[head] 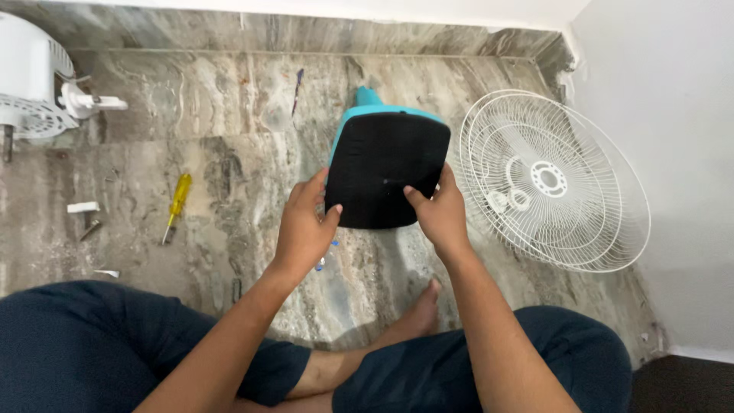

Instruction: The person uses a screwdriver to remove screws from the back cover of a teal fan base, then removes the cover to expose the internal wiring and switch. The person continues to unscrew and remove the switch assembly from the base.

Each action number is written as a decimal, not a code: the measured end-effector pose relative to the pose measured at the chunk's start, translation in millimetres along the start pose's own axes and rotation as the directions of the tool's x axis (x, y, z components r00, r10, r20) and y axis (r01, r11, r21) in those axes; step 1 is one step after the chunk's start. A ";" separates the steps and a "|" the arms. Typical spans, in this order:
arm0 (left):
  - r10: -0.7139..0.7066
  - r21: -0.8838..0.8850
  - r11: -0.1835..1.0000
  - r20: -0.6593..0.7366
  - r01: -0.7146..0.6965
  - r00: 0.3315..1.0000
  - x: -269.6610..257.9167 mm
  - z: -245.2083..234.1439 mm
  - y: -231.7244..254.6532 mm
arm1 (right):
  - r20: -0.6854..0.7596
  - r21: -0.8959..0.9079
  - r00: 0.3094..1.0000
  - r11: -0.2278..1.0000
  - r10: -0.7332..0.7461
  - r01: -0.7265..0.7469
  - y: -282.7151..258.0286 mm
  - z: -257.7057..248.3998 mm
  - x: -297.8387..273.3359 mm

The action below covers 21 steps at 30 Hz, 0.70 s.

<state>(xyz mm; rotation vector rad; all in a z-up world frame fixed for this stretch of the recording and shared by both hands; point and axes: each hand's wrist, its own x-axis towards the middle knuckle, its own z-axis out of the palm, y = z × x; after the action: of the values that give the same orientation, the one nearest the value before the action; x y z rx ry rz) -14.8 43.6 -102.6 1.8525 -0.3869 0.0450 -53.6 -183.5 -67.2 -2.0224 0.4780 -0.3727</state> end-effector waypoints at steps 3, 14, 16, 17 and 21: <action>0.013 0.069 0.998 -0.023 -0.012 1.000 -4.2 -8.7 2.9 | 0.010 -0.050 0.997 0.995 0.082 -0.081 -6.0 0.3 -2.7; -0.062 -0.031 0.998 -0.157 0.058 0.986 -0.1 -24.8 -2.6 | -0.088 -0.169 0.992 0.983 -0.086 0.070 -10.7 10.4 -1.4; -0.064 -0.010 0.998 -0.173 0.064 0.983 4.1 -27.5 -7.0 | -0.125 -0.180 0.987 0.980 -0.104 0.081 -16.8 13.6 0.0; -0.091 -0.032 0.996 -0.162 0.087 0.983 6.8 -27.8 -7.6 | -0.133 -0.157 0.987 0.985 -0.090 0.068 -20.6 13.6 0.2; -0.036 -0.021 0.999 -0.151 0.033 0.988 19.7 -34.6 -3.3 | -0.134 -0.122 0.968 0.973 -0.214 0.198 -36.5 14.1 0.3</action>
<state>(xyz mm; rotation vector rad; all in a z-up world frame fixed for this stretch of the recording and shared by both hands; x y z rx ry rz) 10.4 72.1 -90.2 1.8236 -0.2483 0.1575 -40.5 -157.0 -41.6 -2.1666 0.3848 -0.6388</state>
